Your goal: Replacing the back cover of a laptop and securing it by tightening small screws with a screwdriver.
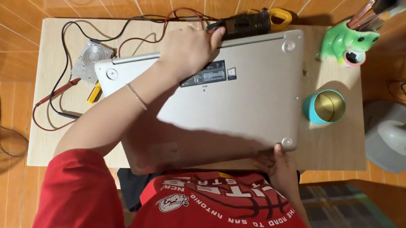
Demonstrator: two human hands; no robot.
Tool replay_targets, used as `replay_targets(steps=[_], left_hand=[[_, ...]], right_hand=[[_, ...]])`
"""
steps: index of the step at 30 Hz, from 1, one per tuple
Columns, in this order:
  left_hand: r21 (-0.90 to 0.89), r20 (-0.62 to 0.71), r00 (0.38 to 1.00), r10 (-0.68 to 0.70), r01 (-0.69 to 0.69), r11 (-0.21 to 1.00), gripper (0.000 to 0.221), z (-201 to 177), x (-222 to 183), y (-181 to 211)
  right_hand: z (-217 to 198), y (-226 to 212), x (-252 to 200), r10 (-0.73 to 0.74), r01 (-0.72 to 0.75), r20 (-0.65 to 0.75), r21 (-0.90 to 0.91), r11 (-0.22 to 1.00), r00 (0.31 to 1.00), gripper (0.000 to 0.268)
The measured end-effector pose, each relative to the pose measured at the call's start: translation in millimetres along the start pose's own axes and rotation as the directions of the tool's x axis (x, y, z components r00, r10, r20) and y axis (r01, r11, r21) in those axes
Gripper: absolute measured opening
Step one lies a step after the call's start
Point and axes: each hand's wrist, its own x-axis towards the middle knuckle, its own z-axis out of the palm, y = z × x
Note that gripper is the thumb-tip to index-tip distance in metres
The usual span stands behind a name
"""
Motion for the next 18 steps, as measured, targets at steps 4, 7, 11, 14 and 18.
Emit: replay_targets(steps=[4,7,11,14,18], left_hand=[[0.037,0.178,0.984,-0.018,0.011,0.999,0.069,51.7,0.2,-5.4],[0.012,0.339,0.939,-0.063,0.062,0.998,0.071,80.5,0.9,-9.3],[0.002,0.427,0.897,-0.117,0.128,0.992,0.073,116.7,-0.6,-12.4],[-0.017,0.432,0.898,-0.080,0.096,0.995,0.074,128.9,4.3,-12.0],[-0.035,0.419,0.905,-0.068,0.090,0.995,0.073,133.2,14.1,-3.5]], right_hand=[[-25.0,24.3,4.7,0.257,-0.260,0.036,0.147,0.954,0.966,0.049],[-15.9,21.5,-12.8,0.366,-0.364,-0.020,0.066,0.929,0.931,0.055],[-10.9,30.7,-30.8,0.300,-0.304,-0.143,-0.007,0.952,0.943,0.066],[-17.0,45.5,-26.8,0.228,-0.240,-0.188,-0.043,0.970,0.955,0.068],[-5.3,29.7,-28.8,0.232,-0.248,-0.201,-0.059,0.967,0.952,0.068]])
